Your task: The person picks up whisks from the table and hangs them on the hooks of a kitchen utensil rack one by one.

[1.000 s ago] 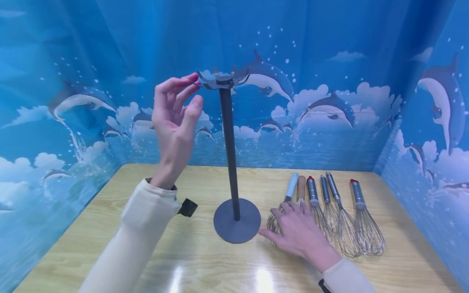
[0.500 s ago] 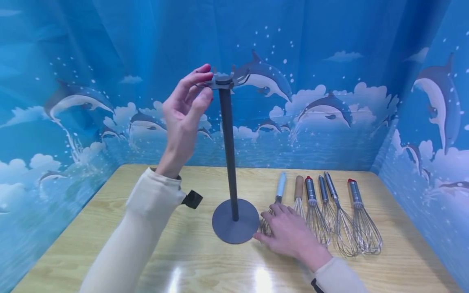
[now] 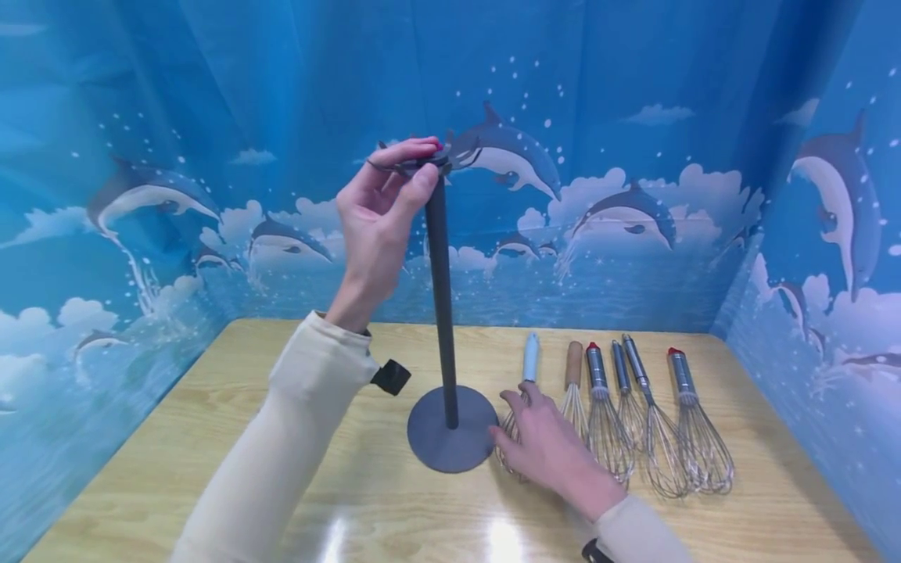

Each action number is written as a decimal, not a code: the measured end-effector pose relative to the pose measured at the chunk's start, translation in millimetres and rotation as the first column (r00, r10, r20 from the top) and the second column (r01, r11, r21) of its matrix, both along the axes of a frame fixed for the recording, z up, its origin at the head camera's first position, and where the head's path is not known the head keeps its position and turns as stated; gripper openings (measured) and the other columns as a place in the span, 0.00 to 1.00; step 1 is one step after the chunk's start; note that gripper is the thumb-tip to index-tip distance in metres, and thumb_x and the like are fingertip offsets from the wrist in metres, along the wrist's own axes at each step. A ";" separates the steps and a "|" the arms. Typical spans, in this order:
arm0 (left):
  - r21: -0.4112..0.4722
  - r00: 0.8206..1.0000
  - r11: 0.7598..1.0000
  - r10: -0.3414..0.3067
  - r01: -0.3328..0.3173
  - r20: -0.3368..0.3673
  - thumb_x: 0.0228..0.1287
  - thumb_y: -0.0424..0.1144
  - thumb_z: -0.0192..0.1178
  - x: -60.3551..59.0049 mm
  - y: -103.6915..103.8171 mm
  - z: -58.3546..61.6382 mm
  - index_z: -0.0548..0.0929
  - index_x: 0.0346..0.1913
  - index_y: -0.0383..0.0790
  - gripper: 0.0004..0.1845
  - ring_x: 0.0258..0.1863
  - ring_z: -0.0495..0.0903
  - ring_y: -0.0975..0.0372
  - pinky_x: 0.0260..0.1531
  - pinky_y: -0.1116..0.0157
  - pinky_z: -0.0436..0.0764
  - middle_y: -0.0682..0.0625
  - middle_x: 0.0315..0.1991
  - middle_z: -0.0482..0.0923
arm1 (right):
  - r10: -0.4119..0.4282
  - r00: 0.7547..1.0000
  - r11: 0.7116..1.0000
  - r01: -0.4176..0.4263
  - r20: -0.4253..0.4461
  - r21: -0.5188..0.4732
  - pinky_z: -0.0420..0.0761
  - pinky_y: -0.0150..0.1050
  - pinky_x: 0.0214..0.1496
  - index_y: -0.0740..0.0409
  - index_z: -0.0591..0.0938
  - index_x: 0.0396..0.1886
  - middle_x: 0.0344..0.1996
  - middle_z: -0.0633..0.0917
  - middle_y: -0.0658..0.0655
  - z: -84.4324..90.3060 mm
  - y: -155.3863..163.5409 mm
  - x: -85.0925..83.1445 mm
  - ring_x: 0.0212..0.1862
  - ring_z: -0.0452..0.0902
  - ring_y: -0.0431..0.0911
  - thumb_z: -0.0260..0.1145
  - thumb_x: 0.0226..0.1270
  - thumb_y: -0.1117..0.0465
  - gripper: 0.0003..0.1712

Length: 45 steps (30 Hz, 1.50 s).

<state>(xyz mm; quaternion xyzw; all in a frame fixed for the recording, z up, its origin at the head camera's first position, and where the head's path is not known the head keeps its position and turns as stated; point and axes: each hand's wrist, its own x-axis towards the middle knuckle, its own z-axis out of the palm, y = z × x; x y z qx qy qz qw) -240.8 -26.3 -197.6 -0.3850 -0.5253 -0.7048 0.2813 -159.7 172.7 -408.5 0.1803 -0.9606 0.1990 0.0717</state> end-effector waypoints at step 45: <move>-0.004 0.976 0.985 0.173 -0.175 -0.135 0.69 0.33 0.58 -4.8 9.5 -10.0 0.78 0.56 0.26 0.17 0.55 0.79 0.59 0.53 0.57 0.83 0.34 0.60 0.76 | -0.278 0.951 0.780 0.142 -0.134 -0.609 0.84 0.27 0.34 0.55 0.73 0.68 0.52 0.83 0.64 45.2 4.5 -11.4 0.38 0.82 0.34 0.67 0.63 0.72 0.33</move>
